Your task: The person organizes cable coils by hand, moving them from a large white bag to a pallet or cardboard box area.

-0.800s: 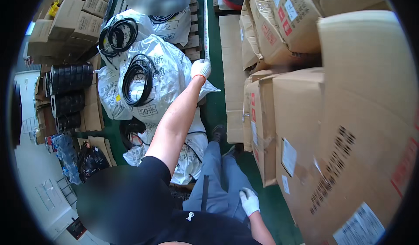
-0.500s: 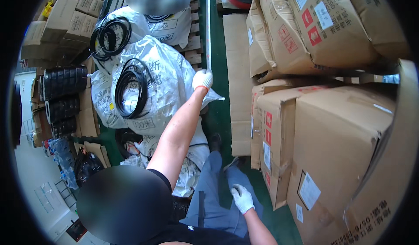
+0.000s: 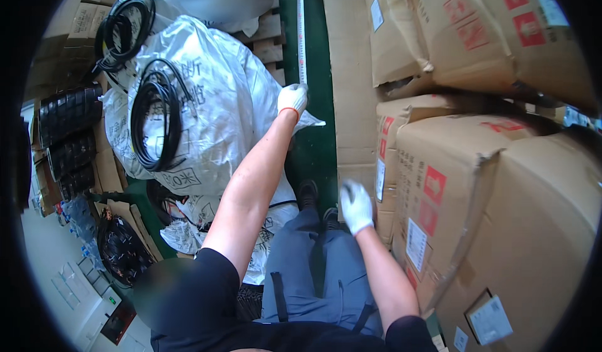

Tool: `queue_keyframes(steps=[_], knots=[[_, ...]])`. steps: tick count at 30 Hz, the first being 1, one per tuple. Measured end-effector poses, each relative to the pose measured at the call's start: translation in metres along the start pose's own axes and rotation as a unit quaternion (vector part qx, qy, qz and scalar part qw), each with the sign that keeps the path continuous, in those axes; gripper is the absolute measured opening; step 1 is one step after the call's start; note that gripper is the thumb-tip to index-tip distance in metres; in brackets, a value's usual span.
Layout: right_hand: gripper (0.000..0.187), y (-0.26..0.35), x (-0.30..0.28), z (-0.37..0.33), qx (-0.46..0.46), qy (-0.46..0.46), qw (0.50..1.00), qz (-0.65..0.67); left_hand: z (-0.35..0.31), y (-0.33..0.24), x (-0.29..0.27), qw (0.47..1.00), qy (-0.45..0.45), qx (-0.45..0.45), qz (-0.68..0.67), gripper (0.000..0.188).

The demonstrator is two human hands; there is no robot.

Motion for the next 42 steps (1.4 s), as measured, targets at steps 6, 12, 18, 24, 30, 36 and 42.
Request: queue_keyframes(steps=[6, 12, 18, 24, 30, 36, 42], knots=[[0.049, -0.089, 0.058, 0.115, -0.033, -0.038, 0.985, -0.166, 0.025, 0.087, 0.083, 0.97, 0.122, -0.13, -0.167, 0.033], [0.07, -0.102, 0.119, 0.134, -0.126, -0.096, 0.941, -0.3, 0.064, 0.152, 0.089, 0.988, 0.073, -0.07, -0.113, 0.039], [0.066, -0.117, 0.11, 0.134, -0.135, -0.112, 0.931, -0.32, 0.077, 0.161, 0.108, 0.995, 0.066, -0.029, -0.065, 0.041], [0.065, -0.105, 0.116, 0.131, -0.144, -0.123, 0.937, -0.292, 0.085, 0.164, 0.099, 0.994, 0.035, 0.035, -0.099, 0.027], [0.067, -0.107, 0.113, 0.126, -0.134, -0.123, 0.936, -0.302, 0.058, 0.152, 0.105, 0.989, 0.034, -0.008, -0.142, 0.031], [0.07, -0.114, 0.114, 0.124, -0.118, -0.107, 0.937, -0.31, 0.044, 0.152, 0.102, 0.986, 0.026, 0.003, -0.162, 0.036], [0.068, -0.11, 0.114, 0.125, -0.135, -0.125, 0.934, -0.306, 0.053, 0.163, 0.095, 0.974, 0.037, 0.002, -0.223, 0.034]])
Point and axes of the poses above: each hand's wrist, its own z-axis towards the middle knuckle, its own x-axis out of the palm, y = z × x, the point moved 5 cm from there along z, towards the middle knuckle, and after that the axes turned 14 degrees about -x, right-handed, at the moved point
